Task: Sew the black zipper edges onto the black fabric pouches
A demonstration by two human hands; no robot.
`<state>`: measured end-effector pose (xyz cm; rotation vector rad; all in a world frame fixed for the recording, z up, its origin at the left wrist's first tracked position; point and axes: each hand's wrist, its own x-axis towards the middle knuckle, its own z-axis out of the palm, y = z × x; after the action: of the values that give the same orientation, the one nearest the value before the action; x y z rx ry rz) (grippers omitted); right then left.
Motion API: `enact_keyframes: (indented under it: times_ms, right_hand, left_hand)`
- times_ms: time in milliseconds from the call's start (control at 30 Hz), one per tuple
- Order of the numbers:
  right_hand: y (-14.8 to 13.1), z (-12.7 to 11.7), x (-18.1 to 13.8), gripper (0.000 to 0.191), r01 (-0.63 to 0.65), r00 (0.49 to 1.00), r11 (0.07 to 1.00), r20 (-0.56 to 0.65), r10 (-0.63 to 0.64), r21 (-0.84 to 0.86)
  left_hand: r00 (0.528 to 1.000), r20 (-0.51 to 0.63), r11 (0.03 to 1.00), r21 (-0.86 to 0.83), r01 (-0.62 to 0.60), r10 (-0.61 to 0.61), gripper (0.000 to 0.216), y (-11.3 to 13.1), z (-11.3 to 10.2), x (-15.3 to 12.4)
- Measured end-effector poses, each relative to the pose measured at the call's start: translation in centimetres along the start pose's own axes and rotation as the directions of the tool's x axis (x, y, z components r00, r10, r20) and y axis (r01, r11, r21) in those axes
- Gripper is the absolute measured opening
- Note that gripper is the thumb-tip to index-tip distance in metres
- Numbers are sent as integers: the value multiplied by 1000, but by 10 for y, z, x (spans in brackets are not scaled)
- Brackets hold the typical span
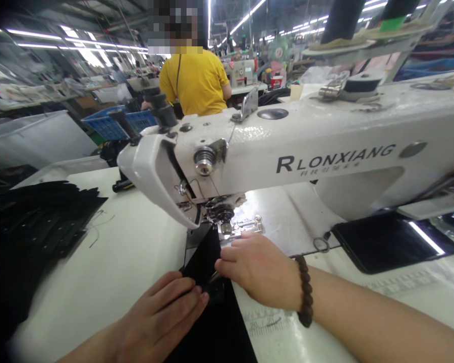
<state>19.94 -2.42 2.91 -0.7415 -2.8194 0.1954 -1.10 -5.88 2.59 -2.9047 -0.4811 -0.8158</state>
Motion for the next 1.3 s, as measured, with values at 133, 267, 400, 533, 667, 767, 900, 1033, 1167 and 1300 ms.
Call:
enact_keyframes:
  times_ms: [133,267,400,533,667,767,900,1033,1167,1300]
  right_hand:
    - [0,3,-2,20,-8,1000,999,-15,8,47]
    - [-2,1,-3,20,-19,1000,998,8,18,57]
    - [-1,-4,-4,19,-88,996,993,35,86,76]
    - [0,-7,-4,19,-138,990,984,21,136,115]
    - [-1,-6,-5,20,-125,992,981,41,121,146]
    - [-1,-6,-4,19,-120,992,981,46,114,153]
    - [-6,-10,-3,18,-71,997,978,34,65,197]
    - [-9,-15,-3,17,-75,997,975,8,75,210]
    - [1,-18,-7,17,-239,970,960,-17,243,145]
    - [5,-18,-7,13,-342,939,908,70,335,244]
  left_hand:
    - [1000,-21,1000,8,0,1,36,0,6,-4]
    - [1000,-24,1000,29,-6,7,30,0,8,-6]
    - [999,-33,999,48,-10,12,26,1,8,-6]
    - [999,-54,999,39,-3,5,28,1,6,-4]
    - [998,-63,1000,17,15,-13,26,1,4,-3]
    - [997,-58,998,-14,54,-55,26,3,4,-2]
    - [985,-106,990,19,137,-134,25,6,6,-3]
    - [979,-137,988,15,152,-148,26,6,8,-3]
    - [976,-120,983,-47,176,-180,23,5,6,-2]
    - [972,-17,970,-62,235,-236,20,5,3,-3]
